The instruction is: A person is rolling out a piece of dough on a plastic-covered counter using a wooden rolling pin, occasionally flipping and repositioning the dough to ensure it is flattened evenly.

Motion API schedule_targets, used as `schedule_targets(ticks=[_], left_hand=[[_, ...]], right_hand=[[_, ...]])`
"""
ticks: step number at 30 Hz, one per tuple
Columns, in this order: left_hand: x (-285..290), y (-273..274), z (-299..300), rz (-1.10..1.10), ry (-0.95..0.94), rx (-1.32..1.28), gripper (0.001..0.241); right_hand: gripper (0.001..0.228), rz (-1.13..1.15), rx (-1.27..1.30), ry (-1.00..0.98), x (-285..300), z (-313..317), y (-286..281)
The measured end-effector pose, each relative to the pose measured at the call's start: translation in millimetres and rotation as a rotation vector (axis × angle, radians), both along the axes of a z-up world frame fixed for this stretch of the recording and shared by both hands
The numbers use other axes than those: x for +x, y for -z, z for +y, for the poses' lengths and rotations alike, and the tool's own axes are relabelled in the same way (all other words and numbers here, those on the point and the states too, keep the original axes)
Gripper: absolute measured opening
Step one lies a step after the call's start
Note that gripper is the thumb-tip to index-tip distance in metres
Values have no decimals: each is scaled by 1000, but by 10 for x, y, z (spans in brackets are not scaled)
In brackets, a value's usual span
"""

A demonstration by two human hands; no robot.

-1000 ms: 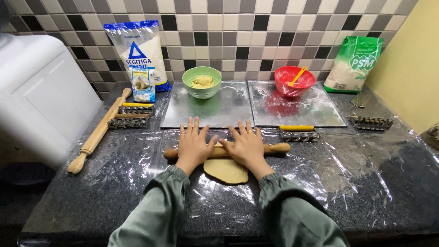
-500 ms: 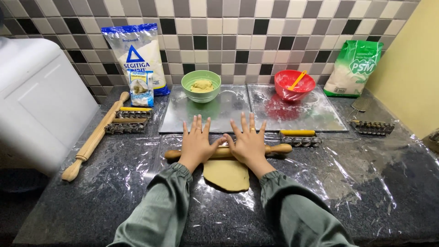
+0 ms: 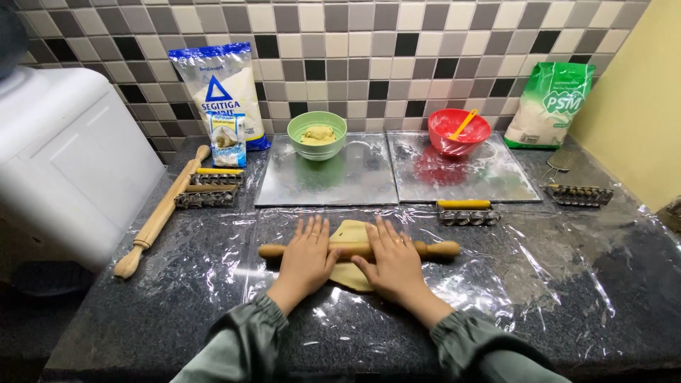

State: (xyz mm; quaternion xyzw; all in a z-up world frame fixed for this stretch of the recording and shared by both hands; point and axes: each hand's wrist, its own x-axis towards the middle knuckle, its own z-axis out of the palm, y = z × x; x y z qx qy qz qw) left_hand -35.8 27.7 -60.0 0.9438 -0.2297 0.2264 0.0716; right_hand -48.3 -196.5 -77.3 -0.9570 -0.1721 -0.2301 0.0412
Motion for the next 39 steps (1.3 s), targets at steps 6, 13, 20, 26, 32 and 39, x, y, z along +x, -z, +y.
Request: schedule_targets(ticks=[6, 13, 20, 26, 32, 39], left_hand=[[-23, -143, -31, 151, 13, 7, 89], [813, -493, -246, 473, -219, 14, 91], [691, -591, -263, 350, -299, -52, 81], [165, -280, -109, 236, -103, -15, 73], [-277, -262, 203, 244, 91, -20, 75], [179, -424, 594, 299, -228, -11, 85]], right_hand=[[52, 23, -35, -4, 264, -205, 297], [57, 265, -26, 117, 664, 169, -850], [77, 289, 20, 216, 583, 203, -956], [77, 300, -2, 120, 68, 68, -447], [60, 341, 16, -101, -318, -266, -258], [47, 31, -185, 113, 403, -1062, -203]])
